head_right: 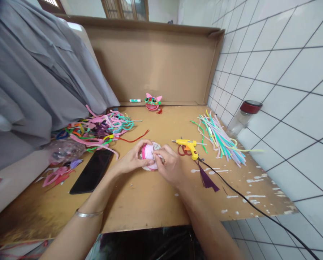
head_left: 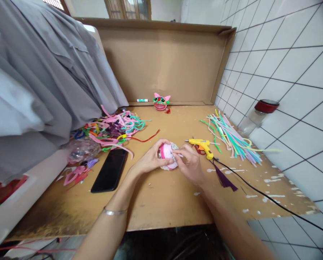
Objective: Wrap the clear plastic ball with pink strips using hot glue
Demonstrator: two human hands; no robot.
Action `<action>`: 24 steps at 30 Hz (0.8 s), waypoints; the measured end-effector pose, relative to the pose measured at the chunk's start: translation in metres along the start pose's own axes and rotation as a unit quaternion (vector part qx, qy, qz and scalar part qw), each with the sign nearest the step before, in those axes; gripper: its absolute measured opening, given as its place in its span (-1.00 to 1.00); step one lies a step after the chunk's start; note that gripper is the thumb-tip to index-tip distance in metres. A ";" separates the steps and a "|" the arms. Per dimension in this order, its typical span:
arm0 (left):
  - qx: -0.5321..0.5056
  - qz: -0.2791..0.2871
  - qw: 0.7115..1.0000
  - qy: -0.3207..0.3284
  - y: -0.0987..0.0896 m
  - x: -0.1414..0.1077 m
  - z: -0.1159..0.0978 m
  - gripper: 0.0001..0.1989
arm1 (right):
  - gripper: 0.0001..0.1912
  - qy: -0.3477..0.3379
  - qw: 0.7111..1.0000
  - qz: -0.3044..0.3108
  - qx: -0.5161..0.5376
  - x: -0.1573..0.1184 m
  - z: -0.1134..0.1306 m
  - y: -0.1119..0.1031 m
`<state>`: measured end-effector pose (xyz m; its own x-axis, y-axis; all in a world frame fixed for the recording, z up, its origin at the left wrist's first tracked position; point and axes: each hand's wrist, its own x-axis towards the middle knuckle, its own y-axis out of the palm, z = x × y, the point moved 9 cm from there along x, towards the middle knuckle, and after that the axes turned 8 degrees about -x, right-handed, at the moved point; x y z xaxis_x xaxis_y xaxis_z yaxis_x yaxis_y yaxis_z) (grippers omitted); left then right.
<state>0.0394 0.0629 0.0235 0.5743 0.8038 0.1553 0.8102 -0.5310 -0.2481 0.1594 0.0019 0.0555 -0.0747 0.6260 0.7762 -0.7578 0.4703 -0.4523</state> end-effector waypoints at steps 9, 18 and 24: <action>-0.004 -0.004 1.000 0.004 0.001 0.000 0.000 -0.40 | -0.86 0.001 1.000 0.003 -0.001 0.000 -0.001 0.001; -0.005 0.003 1.000 -0.004 0.001 0.000 -0.001 -0.41 | -0.85 -0.009 1.000 0.010 -0.012 -0.001 0.000 0.001; -0.041 0.009 0.999 -0.001 0.003 0.000 0.002 -0.41 | -0.85 -0.013 1.000 0.003 -0.008 -0.001 0.002 0.000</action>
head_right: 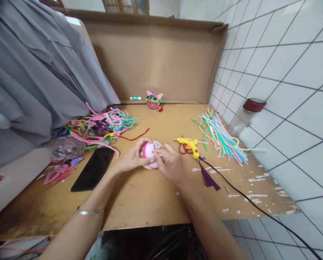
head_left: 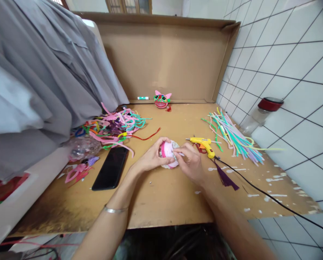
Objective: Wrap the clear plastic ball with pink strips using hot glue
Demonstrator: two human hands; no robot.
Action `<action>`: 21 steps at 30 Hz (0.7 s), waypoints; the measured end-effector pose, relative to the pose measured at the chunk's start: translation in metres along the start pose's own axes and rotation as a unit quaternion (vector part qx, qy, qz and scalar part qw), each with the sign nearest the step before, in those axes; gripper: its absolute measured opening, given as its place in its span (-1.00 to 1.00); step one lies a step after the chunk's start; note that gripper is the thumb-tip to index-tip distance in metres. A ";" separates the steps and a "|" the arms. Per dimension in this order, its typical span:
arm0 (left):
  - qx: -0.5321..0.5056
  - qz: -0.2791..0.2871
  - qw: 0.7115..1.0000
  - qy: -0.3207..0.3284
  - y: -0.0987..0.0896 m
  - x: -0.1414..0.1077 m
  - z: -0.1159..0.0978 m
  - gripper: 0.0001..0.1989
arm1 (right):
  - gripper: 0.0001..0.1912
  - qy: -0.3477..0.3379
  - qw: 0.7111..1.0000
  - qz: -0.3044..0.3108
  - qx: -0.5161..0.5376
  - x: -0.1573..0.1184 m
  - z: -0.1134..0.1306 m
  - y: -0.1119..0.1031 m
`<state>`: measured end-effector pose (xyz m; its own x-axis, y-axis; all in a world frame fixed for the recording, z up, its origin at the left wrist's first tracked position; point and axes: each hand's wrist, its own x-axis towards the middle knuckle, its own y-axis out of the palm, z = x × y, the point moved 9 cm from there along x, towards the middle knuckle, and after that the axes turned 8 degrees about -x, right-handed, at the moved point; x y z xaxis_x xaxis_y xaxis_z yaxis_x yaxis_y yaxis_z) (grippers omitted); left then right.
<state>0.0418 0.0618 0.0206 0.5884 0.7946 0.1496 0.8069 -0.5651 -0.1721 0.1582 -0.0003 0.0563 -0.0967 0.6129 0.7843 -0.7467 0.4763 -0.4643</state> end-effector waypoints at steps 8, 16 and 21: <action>0.017 -0.014 1.000 -0.009 -0.001 0.000 -0.001 -0.42 | -0.85 0.005 1.000 -0.001 -0.006 0.000 -0.001 0.001; 0.023 -0.010 1.000 0.003 -0.003 0.001 0.000 -0.42 | -0.82 0.016 1.000 0.010 0.001 0.000 -0.004 0.003; 0.023 -0.006 1.000 0.004 -0.002 0.000 -0.002 -0.45 | -0.83 0.013 1.000 0.012 0.001 -0.001 -0.005 0.003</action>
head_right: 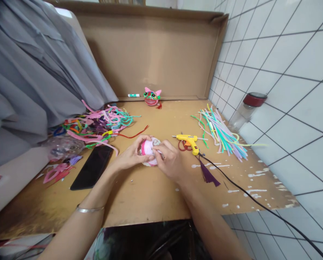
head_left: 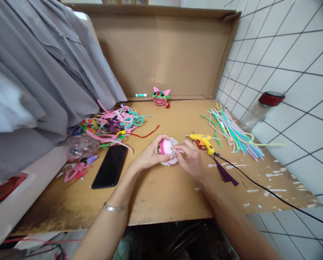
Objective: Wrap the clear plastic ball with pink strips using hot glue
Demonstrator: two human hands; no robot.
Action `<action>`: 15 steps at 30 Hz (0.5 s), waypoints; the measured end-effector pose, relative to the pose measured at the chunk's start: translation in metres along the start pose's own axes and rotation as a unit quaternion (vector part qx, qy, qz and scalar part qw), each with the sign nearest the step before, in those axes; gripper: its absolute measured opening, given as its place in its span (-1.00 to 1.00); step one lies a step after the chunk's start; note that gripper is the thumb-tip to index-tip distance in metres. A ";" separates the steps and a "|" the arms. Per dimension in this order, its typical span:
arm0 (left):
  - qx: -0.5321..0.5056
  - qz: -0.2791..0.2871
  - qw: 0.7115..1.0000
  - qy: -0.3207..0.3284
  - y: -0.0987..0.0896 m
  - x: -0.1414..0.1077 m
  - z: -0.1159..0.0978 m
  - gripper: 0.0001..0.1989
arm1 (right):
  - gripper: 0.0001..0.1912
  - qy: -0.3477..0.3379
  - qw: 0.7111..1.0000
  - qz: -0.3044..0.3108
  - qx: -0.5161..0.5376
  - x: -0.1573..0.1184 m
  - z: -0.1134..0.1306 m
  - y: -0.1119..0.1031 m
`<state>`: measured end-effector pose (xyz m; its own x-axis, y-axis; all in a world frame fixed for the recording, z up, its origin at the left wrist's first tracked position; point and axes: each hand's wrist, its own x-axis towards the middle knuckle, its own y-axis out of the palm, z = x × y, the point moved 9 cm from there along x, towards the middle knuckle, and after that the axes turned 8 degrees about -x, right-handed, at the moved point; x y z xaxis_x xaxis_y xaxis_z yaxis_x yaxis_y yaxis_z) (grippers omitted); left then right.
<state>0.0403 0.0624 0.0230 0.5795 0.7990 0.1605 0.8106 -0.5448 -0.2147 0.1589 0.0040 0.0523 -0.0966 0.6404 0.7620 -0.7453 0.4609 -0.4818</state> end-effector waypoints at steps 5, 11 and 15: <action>-0.005 0.012 1.000 0.017 0.002 0.001 0.002 -0.46 | -0.83 -0.002 1.000 -0.008 -0.004 0.000 0.000 -0.001; 0.022 0.001 1.000 0.013 0.000 0.000 0.000 -0.46 | -0.84 -0.004 1.000 -0.015 -0.006 0.001 0.002 -0.002; 0.018 0.005 1.000 0.010 0.000 -0.001 0.000 -0.45 | -0.83 -0.002 1.000 -0.017 -0.013 0.001 0.002 -0.002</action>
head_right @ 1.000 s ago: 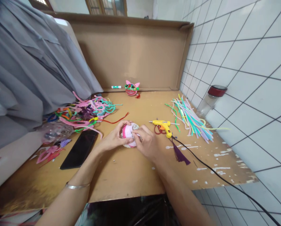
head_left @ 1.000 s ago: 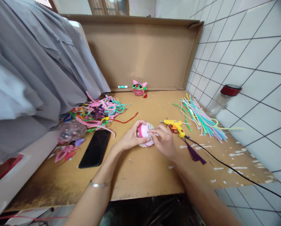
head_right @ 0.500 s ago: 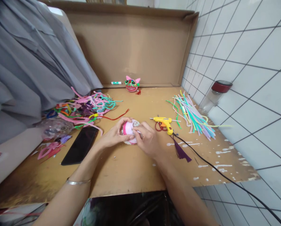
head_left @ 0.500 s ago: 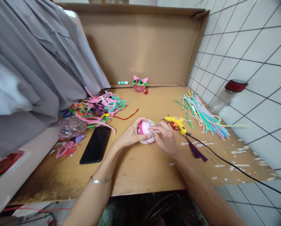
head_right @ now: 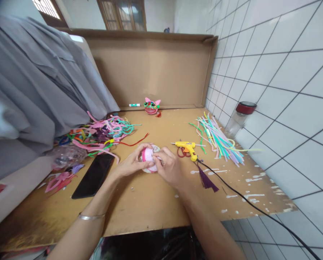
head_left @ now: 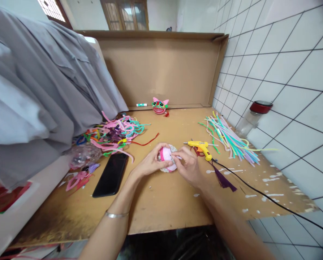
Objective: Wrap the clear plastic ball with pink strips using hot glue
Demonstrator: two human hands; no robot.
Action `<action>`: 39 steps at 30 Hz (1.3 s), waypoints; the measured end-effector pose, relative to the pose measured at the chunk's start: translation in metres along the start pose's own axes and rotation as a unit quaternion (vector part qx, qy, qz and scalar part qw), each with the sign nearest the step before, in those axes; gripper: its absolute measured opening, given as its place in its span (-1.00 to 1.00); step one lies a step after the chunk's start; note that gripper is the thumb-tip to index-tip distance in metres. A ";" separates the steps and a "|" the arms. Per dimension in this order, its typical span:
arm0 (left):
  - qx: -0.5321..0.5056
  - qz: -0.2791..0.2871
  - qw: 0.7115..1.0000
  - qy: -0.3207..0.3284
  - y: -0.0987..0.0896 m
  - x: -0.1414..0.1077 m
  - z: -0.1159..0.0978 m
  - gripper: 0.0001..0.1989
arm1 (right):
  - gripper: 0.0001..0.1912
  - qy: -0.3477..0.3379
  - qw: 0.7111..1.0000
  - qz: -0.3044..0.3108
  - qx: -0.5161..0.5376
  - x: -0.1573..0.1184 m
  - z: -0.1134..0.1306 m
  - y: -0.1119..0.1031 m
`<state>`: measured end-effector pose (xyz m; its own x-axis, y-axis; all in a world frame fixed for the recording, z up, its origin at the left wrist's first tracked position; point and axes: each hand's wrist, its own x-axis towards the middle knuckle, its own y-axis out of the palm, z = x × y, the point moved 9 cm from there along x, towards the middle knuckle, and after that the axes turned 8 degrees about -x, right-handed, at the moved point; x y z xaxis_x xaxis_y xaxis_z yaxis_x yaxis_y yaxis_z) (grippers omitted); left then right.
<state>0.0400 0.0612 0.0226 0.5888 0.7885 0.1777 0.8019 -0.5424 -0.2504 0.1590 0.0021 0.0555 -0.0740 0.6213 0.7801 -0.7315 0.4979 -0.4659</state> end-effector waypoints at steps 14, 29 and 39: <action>-0.035 0.016 0.999 0.010 0.003 0.002 0.002 -0.47 | -0.83 -0.012 1.000 -0.008 -0.002 0.001 0.003 -0.002; 0.004 0.004 1.000 -0.008 0.001 0.001 0.001 -0.43 | -0.83 -0.005 1.000 0.002 -0.008 0.000 0.001 0.001; 0.005 0.005 1.000 -0.005 0.001 0.001 0.002 -0.44 | -0.82 -0.004 1.000 0.009 -0.019 -0.001 0.000 0.001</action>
<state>0.0407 0.0620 0.0210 0.5953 0.7860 0.1667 0.7954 -0.5471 -0.2608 0.1580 0.0018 0.0546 -0.0934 0.6256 0.7746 -0.7038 0.5088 -0.4958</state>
